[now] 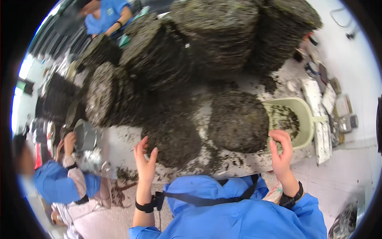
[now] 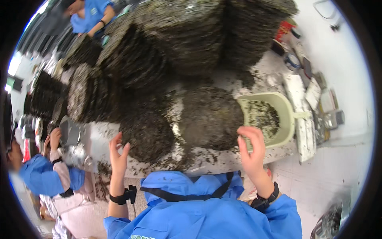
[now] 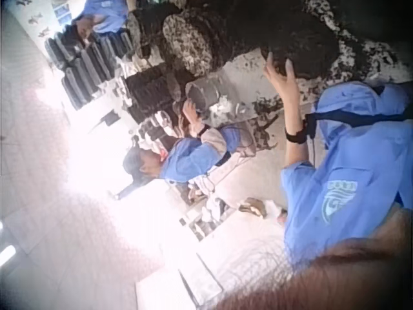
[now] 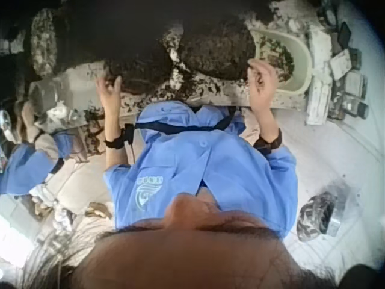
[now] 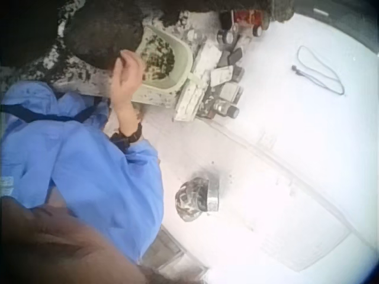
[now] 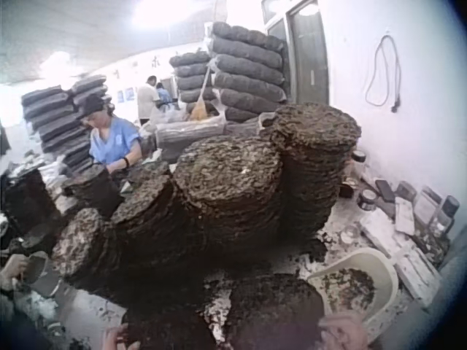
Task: Inspecting, sorting, and stacking compressed circular food cakes on a production table.
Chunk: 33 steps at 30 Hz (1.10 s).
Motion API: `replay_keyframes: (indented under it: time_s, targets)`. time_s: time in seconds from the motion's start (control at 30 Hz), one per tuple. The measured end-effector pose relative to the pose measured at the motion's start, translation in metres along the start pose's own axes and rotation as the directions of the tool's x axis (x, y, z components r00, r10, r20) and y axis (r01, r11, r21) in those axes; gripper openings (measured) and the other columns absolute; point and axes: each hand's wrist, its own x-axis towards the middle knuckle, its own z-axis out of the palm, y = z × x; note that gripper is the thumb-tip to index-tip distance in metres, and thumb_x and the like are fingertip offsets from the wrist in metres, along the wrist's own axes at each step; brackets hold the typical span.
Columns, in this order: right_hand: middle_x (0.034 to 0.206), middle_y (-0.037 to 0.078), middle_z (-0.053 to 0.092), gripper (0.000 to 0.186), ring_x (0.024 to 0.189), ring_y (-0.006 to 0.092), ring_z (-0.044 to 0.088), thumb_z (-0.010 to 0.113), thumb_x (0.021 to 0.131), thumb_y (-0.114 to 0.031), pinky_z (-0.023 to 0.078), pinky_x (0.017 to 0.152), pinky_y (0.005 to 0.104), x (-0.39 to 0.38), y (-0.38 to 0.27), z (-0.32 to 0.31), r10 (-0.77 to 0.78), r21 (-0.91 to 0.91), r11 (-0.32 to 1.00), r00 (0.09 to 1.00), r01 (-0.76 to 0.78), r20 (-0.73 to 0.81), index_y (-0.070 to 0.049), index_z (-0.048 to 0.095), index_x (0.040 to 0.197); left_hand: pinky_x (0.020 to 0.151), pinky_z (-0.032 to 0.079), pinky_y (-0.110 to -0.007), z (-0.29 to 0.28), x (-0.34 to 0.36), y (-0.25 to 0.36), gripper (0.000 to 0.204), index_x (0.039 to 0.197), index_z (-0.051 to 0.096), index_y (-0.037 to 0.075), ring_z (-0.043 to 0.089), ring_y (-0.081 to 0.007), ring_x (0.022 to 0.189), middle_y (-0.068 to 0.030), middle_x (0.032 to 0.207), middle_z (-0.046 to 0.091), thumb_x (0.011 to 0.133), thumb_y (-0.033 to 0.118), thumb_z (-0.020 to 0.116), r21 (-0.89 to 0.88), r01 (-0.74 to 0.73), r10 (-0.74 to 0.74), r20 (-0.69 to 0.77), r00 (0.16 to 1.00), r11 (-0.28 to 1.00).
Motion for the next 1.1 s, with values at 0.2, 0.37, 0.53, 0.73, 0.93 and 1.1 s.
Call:
replay_keyframes:
  time_s: [0.2, 0.37, 0.53, 0.73, 0.93, 1.1]
  targets:
    - [0.106, 0.004, 0.067, 0.022, 0.096, 0.0243, 0.063, 0.070, 0.081, -0.015, 0.049, 0.083, 0.0380, -0.022, -0.061, 0.084, -0.376, 0.169, 0.926, 0.777, 0.338, 0.505, -0.009, 0.066, 0.102, 0.107, 0.033, -0.041, 0.011, -0.065, -0.042, 0.073, 0.148, 0.021, 0.010, 0.039, -0.0278, 0.130, -0.0197, 0.143, 0.033, 0.090, 0.017, 0.065, -0.637, 0.435, -0.462, 0.138, 0.876, 0.637]
    - [0.132, 0.013, 0.053, 0.051, 0.126, 0.0271, 0.047, 0.063, 0.080, -0.013, 0.036, 0.107, 0.0426, -0.012, -0.093, 0.148, -0.433, 0.081, 0.867, 0.665, 0.491, 0.609, -0.005, 0.051, 0.129, 0.100, 0.042, -0.041, 0.020, -0.065, -0.039, 0.053, 0.136, 0.035, 0.015, 0.051, -0.0197, 0.112, -0.0036, 0.115, 0.055, 0.091, 0.019, 0.063, -0.864, 0.488, -0.585, 0.334, 0.739, 0.124]
    - [0.139, 0.015, 0.047, 0.054, 0.132, 0.0274, 0.042, 0.051, 0.082, -0.012, 0.030, 0.112, 0.0449, -0.021, -0.069, 0.193, -0.482, 0.042, 0.804, 0.610, 0.593, 0.629, -0.004, 0.047, 0.134, 0.102, 0.039, -0.043, 0.013, -0.038, -0.045, 0.048, 0.132, 0.041, 0.008, 0.051, -0.0231, 0.113, -0.0075, 0.118, 0.054, 0.091, 0.024, 0.063, -0.831, 0.537, -0.546, 0.521, 0.656, -0.146]
    - [0.138, 0.011, 0.050, 0.048, 0.131, 0.0229, 0.045, 0.050, 0.085, -0.010, 0.030, 0.111, 0.0482, -0.017, -0.094, 0.166, -0.509, 0.024, 0.800, 0.657, 0.600, 0.555, -0.009, 0.052, 0.133, 0.106, 0.035, -0.049, 0.010, -0.021, -0.035, 0.048, 0.132, 0.045, 0.002, 0.046, -0.0312, 0.125, -0.0151, 0.136, 0.050, 0.090, 0.021, 0.060, -0.721, 0.645, -0.354, 0.690, 0.631, -0.254]
    - [0.141, 0.012, 0.045, 0.065, 0.130, 0.0323, 0.038, 0.072, 0.073, -0.015, 0.027, 0.110, 0.0529, -0.031, -0.072, 0.120, -0.392, -0.091, 0.894, 0.865, 0.439, 0.314, -0.011, 0.048, 0.133, 0.106, 0.037, -0.050, 0.008, -0.029, -0.020, 0.045, 0.127, 0.051, 0.004, 0.051, -0.0311, 0.121, -0.0122, 0.130, 0.055, 0.086, 0.021, 0.060, -0.784, 0.598, -0.316, 0.617, 0.721, -0.167]
    - [0.140, 0.014, 0.045, 0.066, 0.129, 0.0341, 0.039, 0.073, 0.071, -0.013, 0.028, 0.108, 0.0550, -0.024, -0.071, 0.104, -0.367, -0.099, 0.912, 0.899, 0.398, 0.238, -0.011, 0.049, 0.132, 0.106, 0.037, -0.050, 0.009, -0.035, -0.011, 0.046, 0.127, 0.052, 0.004, 0.051, -0.0313, 0.121, -0.0122, 0.128, 0.057, 0.084, 0.021, 0.061, -0.787, 0.603, -0.317, 0.610, 0.726, -0.134]
